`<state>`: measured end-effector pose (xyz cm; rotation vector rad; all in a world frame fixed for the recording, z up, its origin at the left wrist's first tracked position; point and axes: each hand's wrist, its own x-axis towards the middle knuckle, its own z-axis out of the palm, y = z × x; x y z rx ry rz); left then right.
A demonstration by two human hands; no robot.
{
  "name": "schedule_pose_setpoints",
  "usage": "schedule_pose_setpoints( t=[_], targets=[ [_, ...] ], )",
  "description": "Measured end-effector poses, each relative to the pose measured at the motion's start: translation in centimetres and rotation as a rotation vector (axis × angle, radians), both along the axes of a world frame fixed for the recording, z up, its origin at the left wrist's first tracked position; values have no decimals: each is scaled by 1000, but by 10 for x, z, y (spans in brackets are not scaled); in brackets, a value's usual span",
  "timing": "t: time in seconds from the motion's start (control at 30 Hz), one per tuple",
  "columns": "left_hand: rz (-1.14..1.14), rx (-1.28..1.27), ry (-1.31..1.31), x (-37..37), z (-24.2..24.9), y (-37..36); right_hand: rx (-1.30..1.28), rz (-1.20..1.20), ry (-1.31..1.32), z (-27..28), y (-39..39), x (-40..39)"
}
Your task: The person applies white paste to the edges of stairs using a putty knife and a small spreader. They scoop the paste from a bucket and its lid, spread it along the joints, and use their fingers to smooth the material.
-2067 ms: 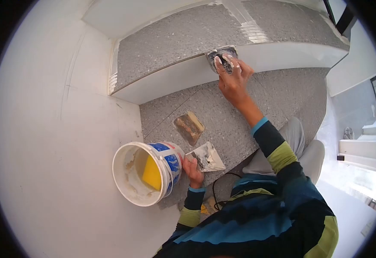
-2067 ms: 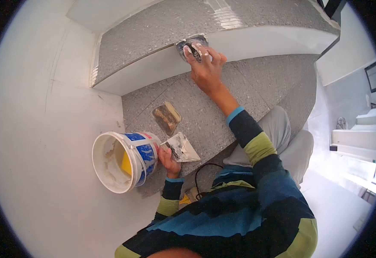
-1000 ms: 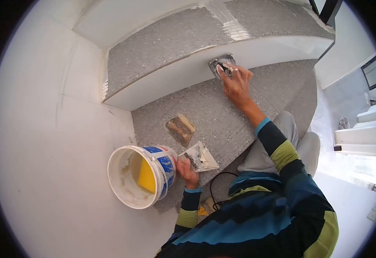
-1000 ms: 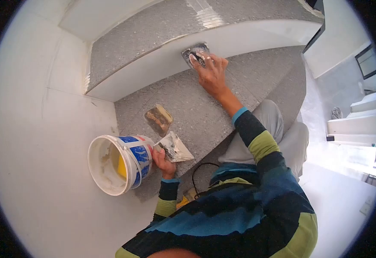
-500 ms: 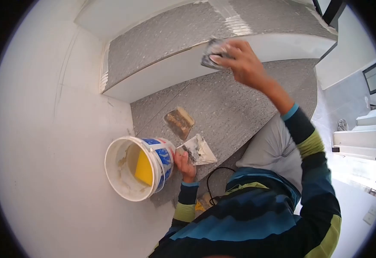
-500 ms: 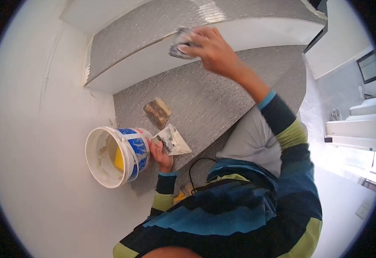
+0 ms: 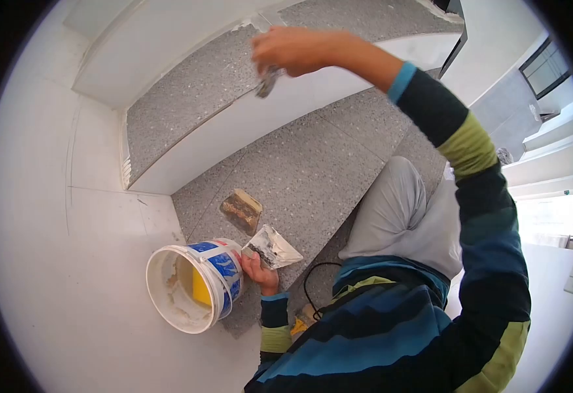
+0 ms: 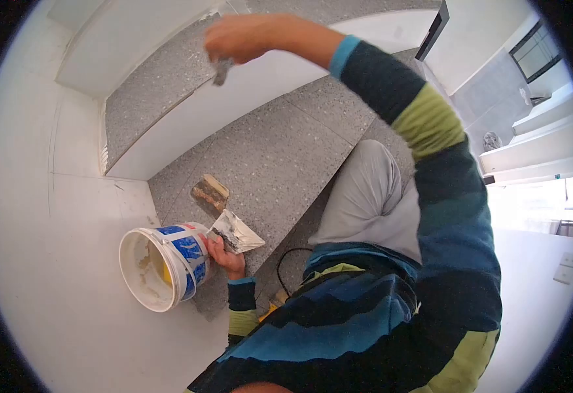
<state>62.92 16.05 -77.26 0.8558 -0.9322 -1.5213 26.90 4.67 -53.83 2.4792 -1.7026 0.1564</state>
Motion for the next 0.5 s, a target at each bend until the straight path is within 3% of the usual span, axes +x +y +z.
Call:
schedule_pose_setpoints(
  t=[0.1, 0.2, 0.27, 0.3, 0.37, 0.43, 0.5],
  targets=[
    [14, 62, -37, 11, -19, -3, -67, -81, 226, 2, 33, -34],
    [-60, 2, -40, 12, -17, -5, -67, -100, 215, -9, 80, -70],
    [-57, 14, -27, 12, -19, -4, -341, -355, -311, -41, 109, -77],
    [-55, 20, -24, 13, -19, -4, -341, -364, -315, -64, 114, -74],
    [-20, 28, -25, 6, -11, -1, -709, -312, -547, -115, 124, -67],
    [17, 25, -32, 6, -12, -5, -808, -393, -497, -139, 122, -54],
    [-148, -54, -17, 17, -23, -10, -899, -469, -450, -156, 115, -42]
  ],
)
